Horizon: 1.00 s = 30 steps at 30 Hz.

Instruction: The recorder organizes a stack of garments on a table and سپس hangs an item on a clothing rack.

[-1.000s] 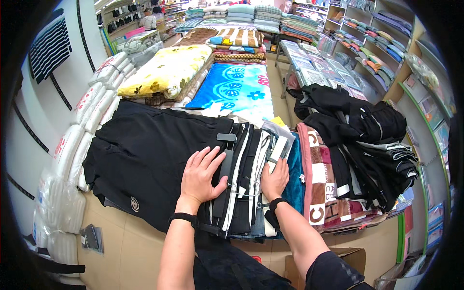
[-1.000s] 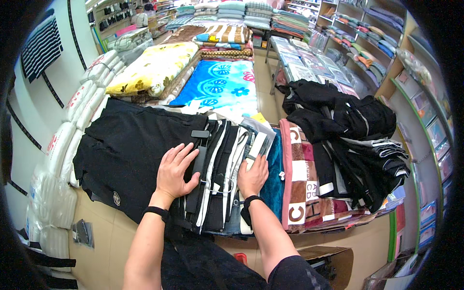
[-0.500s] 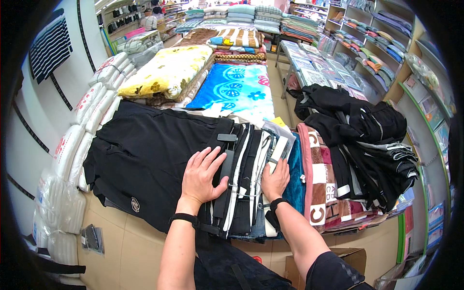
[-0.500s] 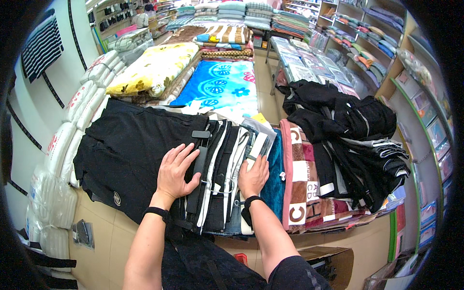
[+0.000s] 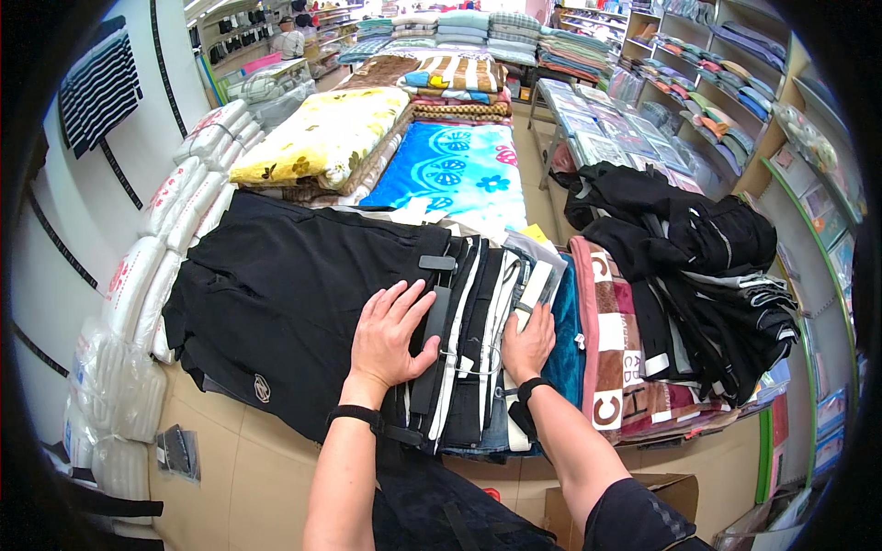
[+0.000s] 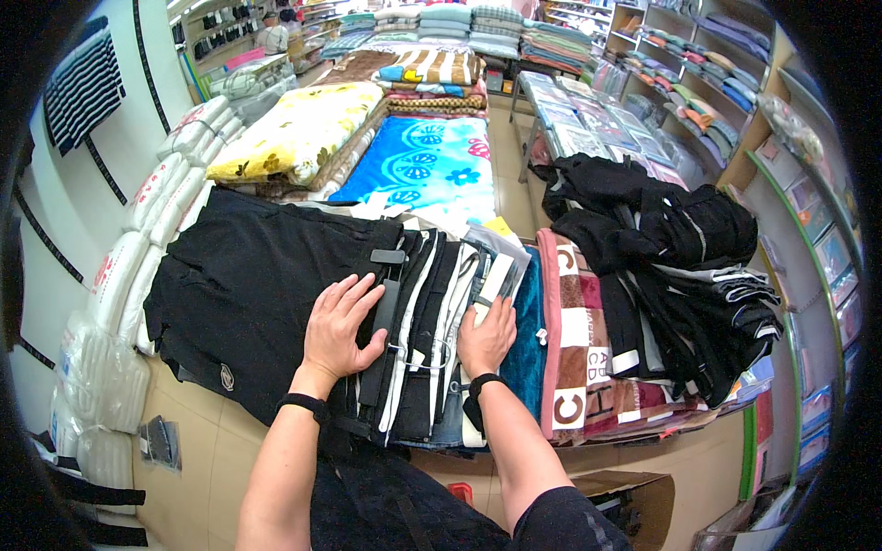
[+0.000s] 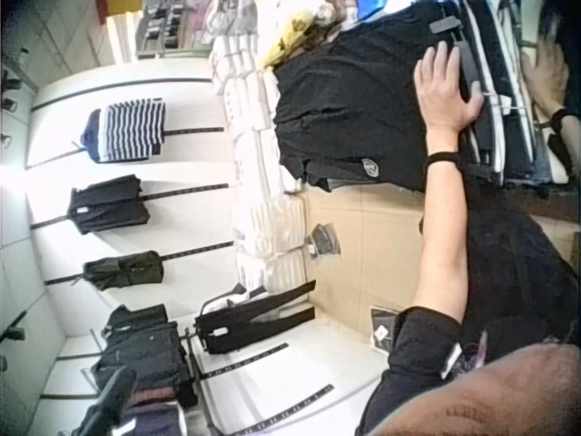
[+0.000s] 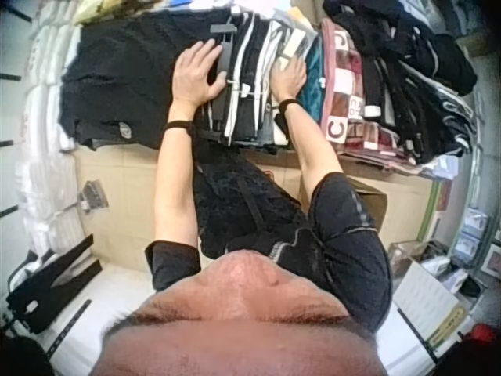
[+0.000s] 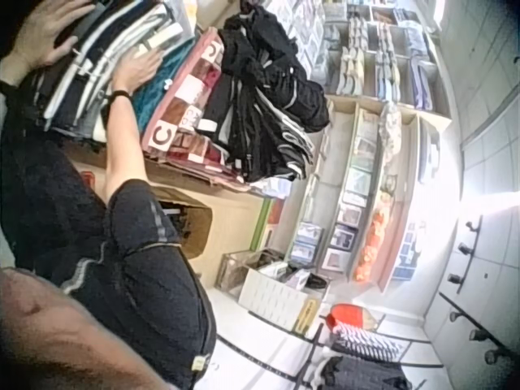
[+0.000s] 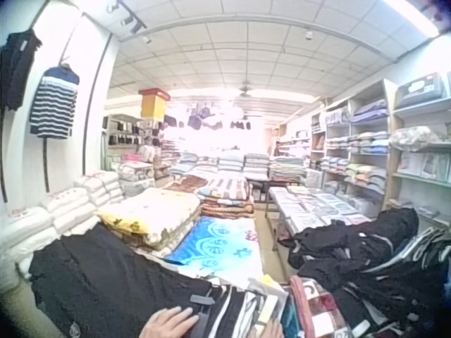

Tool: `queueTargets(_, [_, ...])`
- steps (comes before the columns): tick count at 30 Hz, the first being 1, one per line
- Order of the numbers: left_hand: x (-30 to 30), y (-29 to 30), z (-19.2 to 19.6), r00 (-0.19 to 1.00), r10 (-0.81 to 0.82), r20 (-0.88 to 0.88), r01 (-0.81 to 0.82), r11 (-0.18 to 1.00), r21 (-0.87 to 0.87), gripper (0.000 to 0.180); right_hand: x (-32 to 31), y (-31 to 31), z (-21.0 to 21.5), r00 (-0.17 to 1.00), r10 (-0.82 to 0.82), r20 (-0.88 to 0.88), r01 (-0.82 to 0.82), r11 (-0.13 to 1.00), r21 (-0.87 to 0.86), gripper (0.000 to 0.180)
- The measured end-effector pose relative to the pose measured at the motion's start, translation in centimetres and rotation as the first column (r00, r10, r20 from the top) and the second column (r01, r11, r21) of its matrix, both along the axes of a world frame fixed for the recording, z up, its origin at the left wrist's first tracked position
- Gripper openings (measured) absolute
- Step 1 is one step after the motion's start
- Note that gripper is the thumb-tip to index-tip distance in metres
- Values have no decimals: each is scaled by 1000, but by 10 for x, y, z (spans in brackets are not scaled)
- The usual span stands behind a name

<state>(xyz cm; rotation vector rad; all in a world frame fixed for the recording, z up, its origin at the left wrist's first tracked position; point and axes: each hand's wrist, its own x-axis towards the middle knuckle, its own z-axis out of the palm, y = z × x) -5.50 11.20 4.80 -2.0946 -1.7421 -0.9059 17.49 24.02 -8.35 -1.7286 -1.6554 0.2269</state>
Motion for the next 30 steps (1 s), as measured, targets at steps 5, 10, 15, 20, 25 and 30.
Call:
queueTargets(5, [0, 0, 0, 1000, 5, -8, -5, 1000, -1, 61, -1, -1, 1, 1000, -1, 0, 1, 1000, -1, 69])
queueTargets(10, [-1, 0, -1, 1000, 6, -10, -6, 1000, -7, 61, -1, 0, 1, 1000, 1, 1, -1, 1000, 2, 69])
queueTargets(15, [-1, 0, -1, 1000, 7, -13, -8, 1000, -5, 61, -2, -1, 4, 1000, 1, -1, -1, 1000, -13, 69])
queueTargets(20, [0, 0, -1, 1000, 6, -8, -6, 1000, -3, 61, 0, -1, 2, 1000, -8, 21, 8, 1000, 16, 68])
queueTargets(25, [-1, -1, -2, 1000, 3, 6, -3, 1000, -2, 63, -2, -3, 7, 1000, 9, -7, -9, 1000, -25, 70])
queueTargets(30, [-1, 0, -2, 1000, -2, 8, 2, 1000, -4, 64, -1, -2, 5, 1000, 9, -3, -9, 1000, -10, 69])
